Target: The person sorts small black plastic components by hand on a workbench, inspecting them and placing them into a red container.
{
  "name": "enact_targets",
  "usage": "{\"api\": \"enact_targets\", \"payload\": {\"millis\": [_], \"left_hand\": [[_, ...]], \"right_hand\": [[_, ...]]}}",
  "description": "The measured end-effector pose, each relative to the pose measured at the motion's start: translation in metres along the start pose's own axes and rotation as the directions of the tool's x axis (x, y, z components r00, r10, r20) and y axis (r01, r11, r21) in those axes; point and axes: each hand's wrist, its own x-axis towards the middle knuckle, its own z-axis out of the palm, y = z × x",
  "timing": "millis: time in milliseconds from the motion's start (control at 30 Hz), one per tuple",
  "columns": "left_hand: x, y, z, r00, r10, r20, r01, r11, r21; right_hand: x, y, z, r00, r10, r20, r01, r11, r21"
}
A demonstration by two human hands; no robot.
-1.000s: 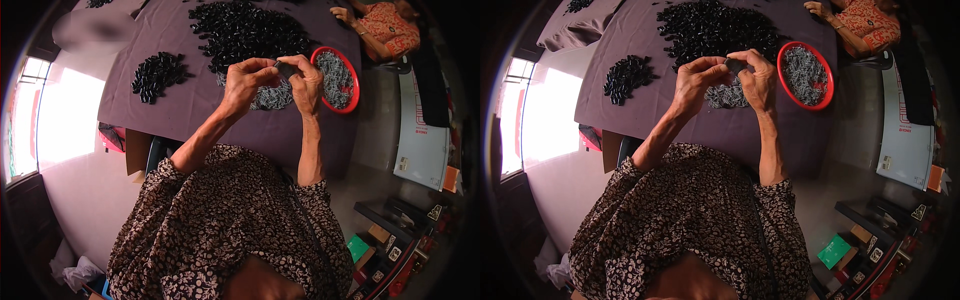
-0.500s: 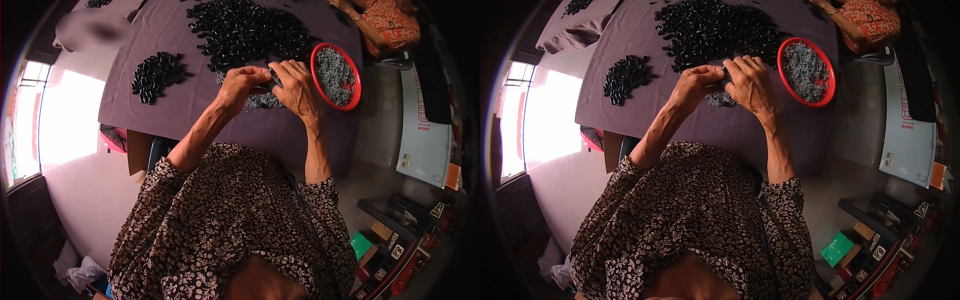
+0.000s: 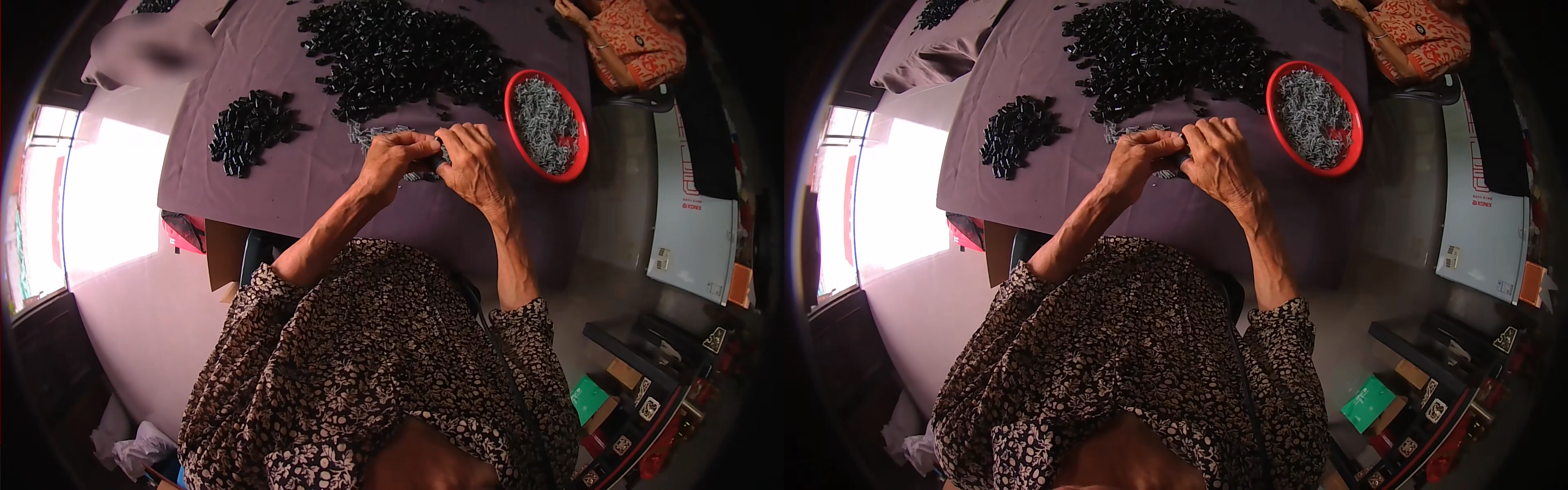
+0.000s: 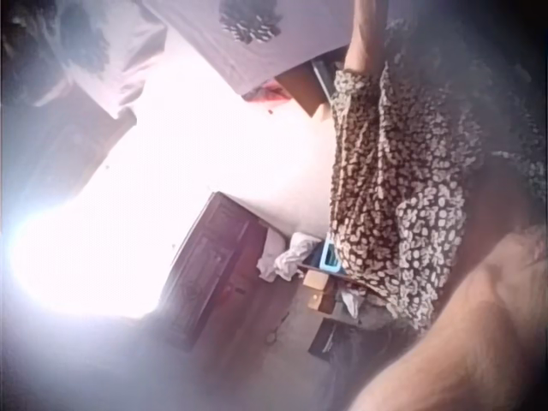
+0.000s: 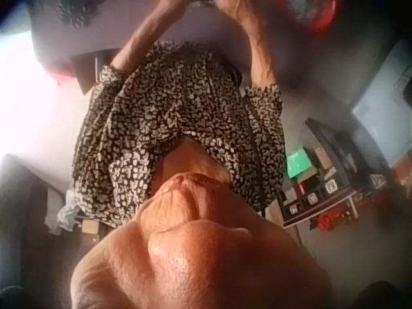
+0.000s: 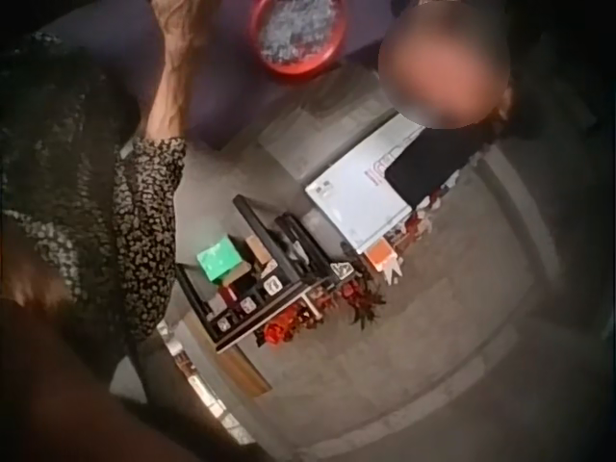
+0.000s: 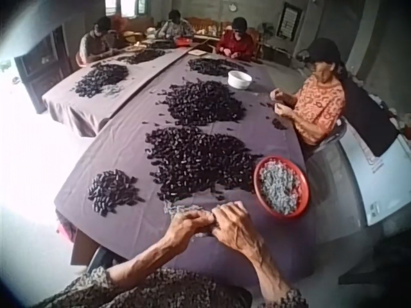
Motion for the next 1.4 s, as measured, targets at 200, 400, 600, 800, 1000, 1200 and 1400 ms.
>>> {"api": "enact_targets", "payload": {"millis": [200,400,600,800,1000,1200,1400], "left_hand": [[0.000,0.004,0.002,0.999,-0.046,0.002,0.046,0.999,-0.014],[0.000,0.006,0.002,1.000,-0.017,0.013,0.016,1.000,0.008],[0.002,0.004,0.001,1.000,-0.010,0.014,0.009,1.000,0.026],[0.003,0.000,-0.001,0.997,-0.026,0.071,0.022,0.998,0.058],[0.001,0.003,0.000,0.996,-0.063,0.069,0.057,0.995,0.084],[0.000,0.009,-0.002,0.992,-0.082,0.096,0.073,0.993,0.097],[0.002,0.027,-0.042,0.978,0.175,-0.112,-0.114,0.902,0.415]], "right_hand": [[0.000,0.004,0.006,1.000,-0.014,0.024,0.014,0.999,-0.035],[0.002,0.008,0.006,0.997,-0.070,-0.038,0.070,0.998,-0.008],[0.005,0.010,0.007,0.994,-0.109,-0.011,0.109,0.993,-0.049],[0.002,0.018,0.016,0.971,-0.213,-0.109,0.207,0.977,-0.058],[-0.001,0.024,0.023,0.969,-0.234,-0.077,0.233,0.972,-0.028],[0.002,0.026,0.022,0.960,-0.272,-0.060,0.272,0.962,-0.014],[0.025,0.032,0.022,1.000,0.024,0.011,-0.026,0.951,0.307]]}}
